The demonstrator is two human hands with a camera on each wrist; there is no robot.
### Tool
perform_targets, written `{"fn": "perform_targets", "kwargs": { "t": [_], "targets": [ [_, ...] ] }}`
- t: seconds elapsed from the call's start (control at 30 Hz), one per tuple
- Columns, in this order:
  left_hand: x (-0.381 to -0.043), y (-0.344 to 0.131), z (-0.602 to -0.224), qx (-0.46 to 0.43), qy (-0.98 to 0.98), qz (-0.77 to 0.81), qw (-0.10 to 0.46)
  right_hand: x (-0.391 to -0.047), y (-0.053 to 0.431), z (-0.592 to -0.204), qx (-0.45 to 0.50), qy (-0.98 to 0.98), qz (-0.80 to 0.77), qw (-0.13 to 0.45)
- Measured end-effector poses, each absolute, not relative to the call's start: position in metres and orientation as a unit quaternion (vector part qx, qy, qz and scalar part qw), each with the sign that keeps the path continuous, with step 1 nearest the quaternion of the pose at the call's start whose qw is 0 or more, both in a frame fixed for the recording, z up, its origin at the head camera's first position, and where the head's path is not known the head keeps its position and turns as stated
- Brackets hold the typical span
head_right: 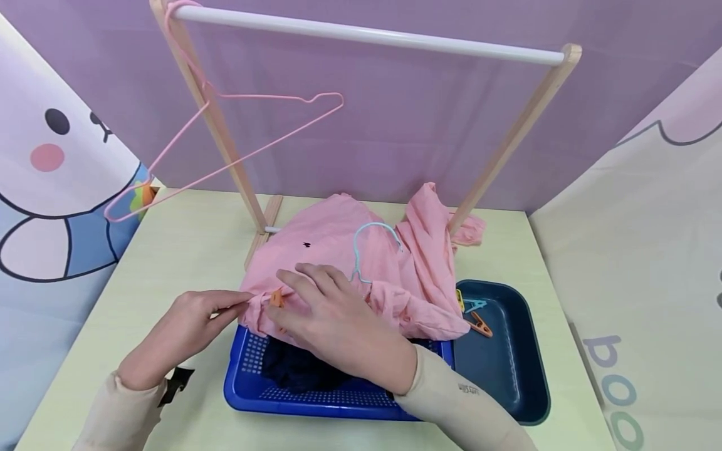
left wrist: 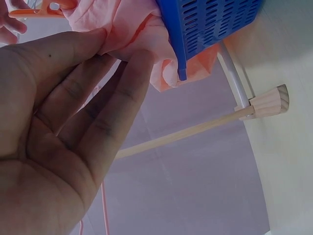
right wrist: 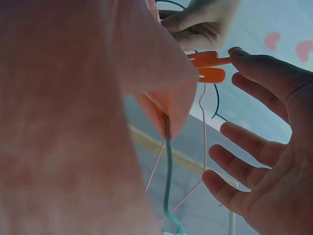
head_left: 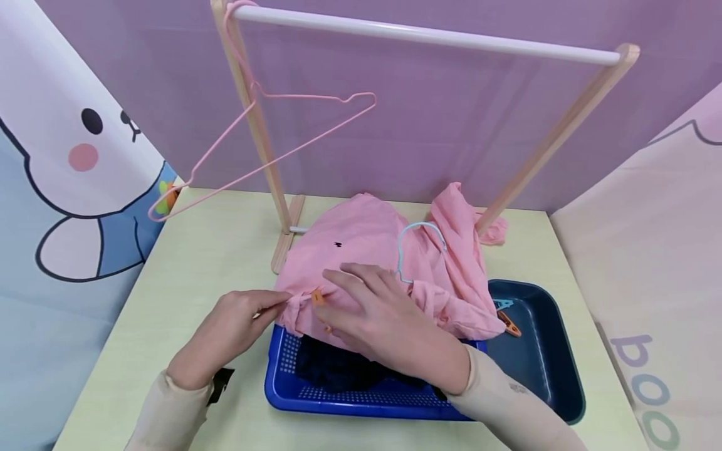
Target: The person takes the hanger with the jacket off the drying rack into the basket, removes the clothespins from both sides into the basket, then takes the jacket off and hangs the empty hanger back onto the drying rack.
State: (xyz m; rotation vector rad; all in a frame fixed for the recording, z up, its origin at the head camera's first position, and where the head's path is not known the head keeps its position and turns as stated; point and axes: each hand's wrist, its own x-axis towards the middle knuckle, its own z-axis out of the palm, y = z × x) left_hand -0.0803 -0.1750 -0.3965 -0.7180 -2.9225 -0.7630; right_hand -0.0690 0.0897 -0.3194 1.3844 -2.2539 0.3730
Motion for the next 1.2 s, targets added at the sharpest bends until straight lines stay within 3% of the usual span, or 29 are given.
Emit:
{"fn": "perform_targets", "kwargs": {
  "t": [0.43,0.77,1.03,1.2],
  "targets": [
    [-0.081,-0.176,-0.399,-0.237,-0.938,-0.252,0.029,-0.076,0.078,-0.323,0.513,-0.818,0.093,0.244],
    [-0.081,-0.176,-0.399,-0.234,-0.939,-0.251,0.023,-0.081,0.070,-0.328,0.527,-0.792,0.056,0.303],
    [-0.082,-0.177,-0.399,-0.236,-0.937,-0.255,0.027,-0.081,0.064,-0.323,0.530,-0.769,0.091,0.345],
    [-0.082,-0.176,-0.400,-0.233,-0.939,-0.253,0.024,-0.075,0.068,-0.314,0.529,-0.768,0.136,0.335]
  ]
}}
